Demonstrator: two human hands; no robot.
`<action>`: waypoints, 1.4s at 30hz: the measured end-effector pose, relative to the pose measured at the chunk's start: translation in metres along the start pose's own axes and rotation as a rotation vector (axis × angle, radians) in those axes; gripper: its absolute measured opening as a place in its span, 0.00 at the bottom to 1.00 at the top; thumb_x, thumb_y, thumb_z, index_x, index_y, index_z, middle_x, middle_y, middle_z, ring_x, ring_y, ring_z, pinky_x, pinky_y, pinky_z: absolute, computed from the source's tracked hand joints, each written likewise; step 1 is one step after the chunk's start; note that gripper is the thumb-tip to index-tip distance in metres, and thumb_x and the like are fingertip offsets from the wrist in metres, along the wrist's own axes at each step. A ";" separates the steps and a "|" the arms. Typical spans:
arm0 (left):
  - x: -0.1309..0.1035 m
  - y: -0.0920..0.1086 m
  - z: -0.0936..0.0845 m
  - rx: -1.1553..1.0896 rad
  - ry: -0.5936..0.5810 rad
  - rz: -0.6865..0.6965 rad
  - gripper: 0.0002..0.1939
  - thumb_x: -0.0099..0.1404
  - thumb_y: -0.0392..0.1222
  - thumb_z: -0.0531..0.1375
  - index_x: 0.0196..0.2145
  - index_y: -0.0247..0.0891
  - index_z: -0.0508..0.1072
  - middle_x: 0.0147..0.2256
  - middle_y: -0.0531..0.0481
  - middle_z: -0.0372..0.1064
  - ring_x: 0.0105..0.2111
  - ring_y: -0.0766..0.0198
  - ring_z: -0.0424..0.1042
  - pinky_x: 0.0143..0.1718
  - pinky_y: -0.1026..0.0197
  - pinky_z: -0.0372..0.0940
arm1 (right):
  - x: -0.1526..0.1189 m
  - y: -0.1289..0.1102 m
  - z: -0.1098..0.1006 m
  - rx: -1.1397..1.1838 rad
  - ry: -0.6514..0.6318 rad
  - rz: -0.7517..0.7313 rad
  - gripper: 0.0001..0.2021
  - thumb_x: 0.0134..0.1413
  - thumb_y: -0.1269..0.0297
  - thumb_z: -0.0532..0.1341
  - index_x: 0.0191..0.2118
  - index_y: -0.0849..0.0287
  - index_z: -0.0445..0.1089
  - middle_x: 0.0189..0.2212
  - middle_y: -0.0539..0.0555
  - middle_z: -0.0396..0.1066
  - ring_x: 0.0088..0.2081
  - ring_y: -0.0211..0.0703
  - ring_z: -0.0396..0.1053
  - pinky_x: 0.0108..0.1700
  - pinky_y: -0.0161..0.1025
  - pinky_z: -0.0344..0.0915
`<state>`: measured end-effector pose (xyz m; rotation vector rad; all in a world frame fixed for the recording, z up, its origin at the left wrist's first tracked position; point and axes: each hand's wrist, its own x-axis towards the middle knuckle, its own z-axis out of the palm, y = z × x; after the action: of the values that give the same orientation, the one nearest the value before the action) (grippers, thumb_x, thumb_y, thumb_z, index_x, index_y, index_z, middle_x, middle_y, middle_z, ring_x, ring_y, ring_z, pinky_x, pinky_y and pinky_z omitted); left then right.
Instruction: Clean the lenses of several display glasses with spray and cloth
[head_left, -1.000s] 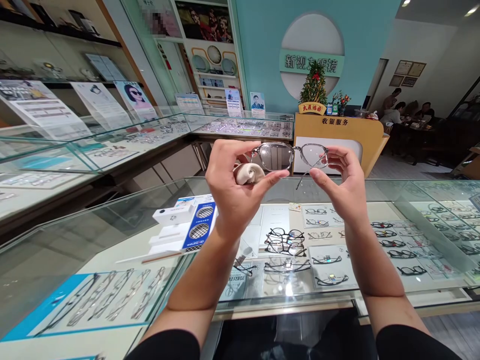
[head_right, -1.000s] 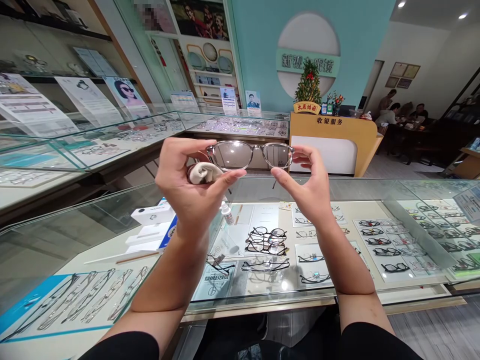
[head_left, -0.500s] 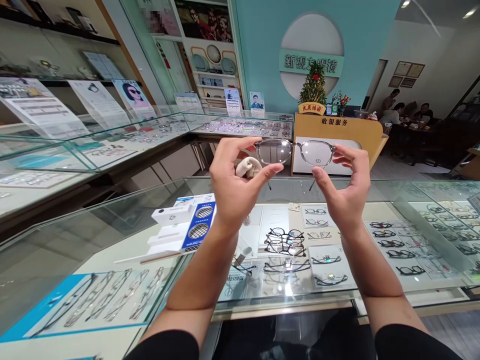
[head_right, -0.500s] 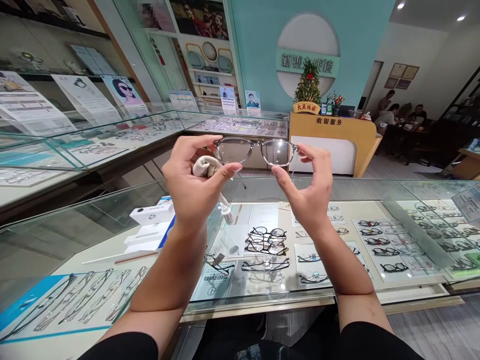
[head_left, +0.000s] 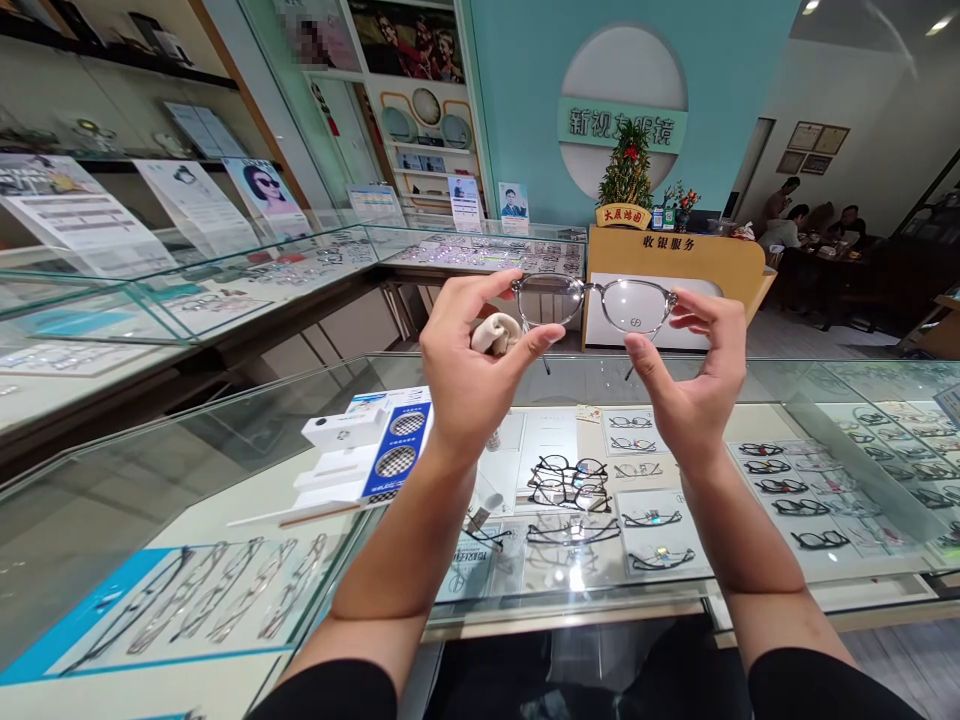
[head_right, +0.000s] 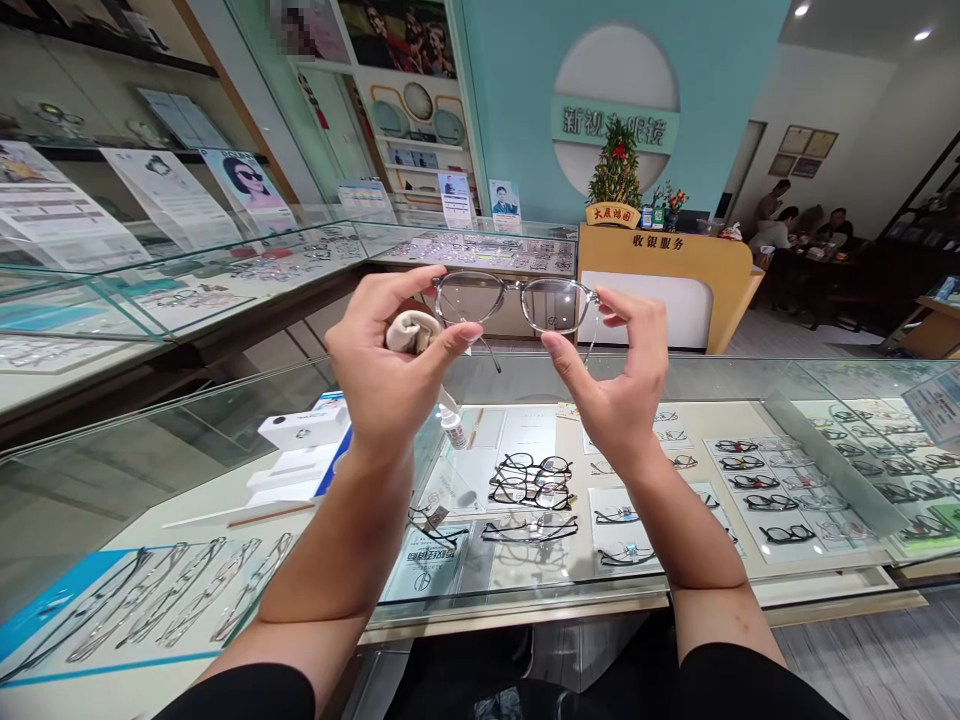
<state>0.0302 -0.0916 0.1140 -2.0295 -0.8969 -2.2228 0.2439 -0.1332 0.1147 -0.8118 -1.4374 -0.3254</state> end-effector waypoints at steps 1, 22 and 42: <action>0.000 0.000 0.000 -0.001 0.002 -0.001 0.26 0.60 0.63 0.75 0.52 0.51 0.83 0.44 0.47 0.78 0.44 0.56 0.77 0.46 0.52 0.75 | 0.000 0.000 0.000 0.001 0.006 -0.005 0.20 0.64 0.49 0.70 0.57 0.47 0.71 0.48 0.54 0.74 0.47 0.51 0.73 0.53 0.56 0.72; -0.001 0.001 0.003 -0.035 -0.030 -0.154 0.31 0.56 0.67 0.76 0.49 0.46 0.81 0.43 0.47 0.78 0.32 0.62 0.73 0.34 0.57 0.71 | 0.000 0.002 0.001 -0.002 0.033 -0.047 0.21 0.62 0.51 0.71 0.56 0.48 0.70 0.47 0.52 0.73 0.45 0.48 0.72 0.51 0.53 0.72; -0.005 0.001 0.000 0.037 0.099 0.110 0.29 0.55 0.60 0.79 0.50 0.50 0.78 0.44 0.48 0.72 0.42 0.56 0.73 0.43 0.51 0.72 | 0.003 0.010 0.003 0.122 -0.163 0.200 0.20 0.61 0.51 0.68 0.54 0.52 0.73 0.48 0.54 0.79 0.48 0.48 0.77 0.55 0.53 0.73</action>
<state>0.0309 -0.0939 0.1099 -1.8857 -0.7914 -2.2093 0.2486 -0.1234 0.1148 -0.8903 -1.4973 -0.0188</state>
